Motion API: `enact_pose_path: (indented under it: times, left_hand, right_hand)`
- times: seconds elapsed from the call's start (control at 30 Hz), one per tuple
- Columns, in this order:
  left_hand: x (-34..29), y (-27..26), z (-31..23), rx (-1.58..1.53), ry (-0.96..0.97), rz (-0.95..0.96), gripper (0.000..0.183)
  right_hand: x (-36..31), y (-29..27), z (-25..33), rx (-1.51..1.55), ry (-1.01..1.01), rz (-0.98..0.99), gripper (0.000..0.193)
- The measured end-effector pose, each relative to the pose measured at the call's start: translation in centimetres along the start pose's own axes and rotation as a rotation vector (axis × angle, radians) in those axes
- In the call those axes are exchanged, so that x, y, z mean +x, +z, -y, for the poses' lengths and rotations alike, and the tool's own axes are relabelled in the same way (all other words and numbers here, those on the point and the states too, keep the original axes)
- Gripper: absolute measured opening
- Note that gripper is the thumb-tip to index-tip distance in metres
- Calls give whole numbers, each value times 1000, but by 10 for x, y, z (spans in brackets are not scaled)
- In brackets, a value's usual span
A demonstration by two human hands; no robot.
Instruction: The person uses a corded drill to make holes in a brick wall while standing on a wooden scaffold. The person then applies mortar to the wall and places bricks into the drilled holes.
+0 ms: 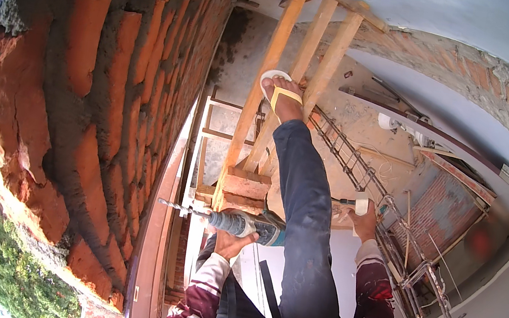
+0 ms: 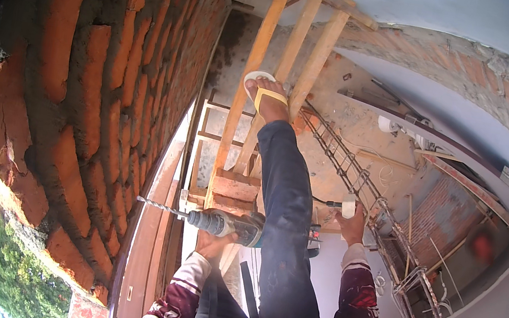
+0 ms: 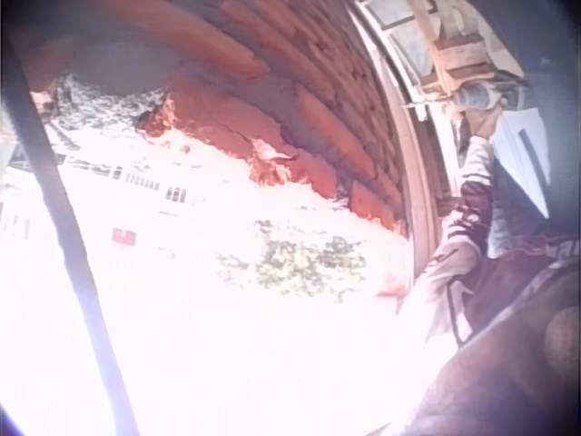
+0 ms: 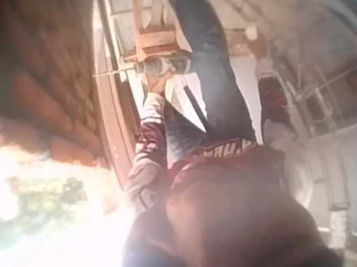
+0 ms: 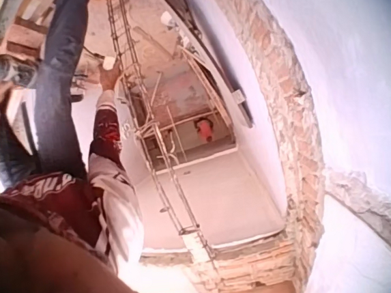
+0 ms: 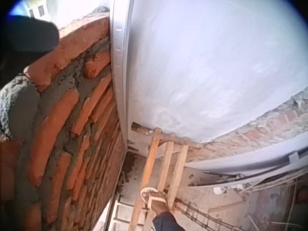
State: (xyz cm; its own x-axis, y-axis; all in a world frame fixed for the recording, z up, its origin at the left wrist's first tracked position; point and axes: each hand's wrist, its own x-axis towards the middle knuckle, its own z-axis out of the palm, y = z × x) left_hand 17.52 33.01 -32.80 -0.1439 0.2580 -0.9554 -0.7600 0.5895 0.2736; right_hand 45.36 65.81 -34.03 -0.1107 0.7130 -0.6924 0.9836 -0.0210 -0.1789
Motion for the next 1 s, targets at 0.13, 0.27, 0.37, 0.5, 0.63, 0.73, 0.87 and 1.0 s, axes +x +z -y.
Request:
enact_pose_path:
  times: [0.13,0.27,0.37,0.5,0.63,0.73,0.87,1.0]
  left_hand:
    - [-60,-9,-8,50,88,101,80]
    - [-109,-18,-16,-44,80,70,71]
    - [-140,-39,-7,56,90,36,81]
    - [-168,-35,-27,147,102,-10,93]
    - [-184,-38,-31,355,165,-11,90]
    - [-198,-38,-40,381,179,-26,89]
    - [-210,-39,-50,268,151,-55,90]
    - [-217,-44,-46,255,170,-70,88]
  right_hand:
    - [48,-28,35,47,-59,-68,62]
    - [98,-68,111,177,-191,-43,63]
    - [126,-80,146,170,-274,6,62]
    - [158,-36,199,5,-246,134,67]
    - [182,24,198,-55,32,37,73]
    - [168,44,196,-193,220,16,78]
    - [148,61,153,-264,254,11,86]
    - [118,77,119,-288,220,109,94]
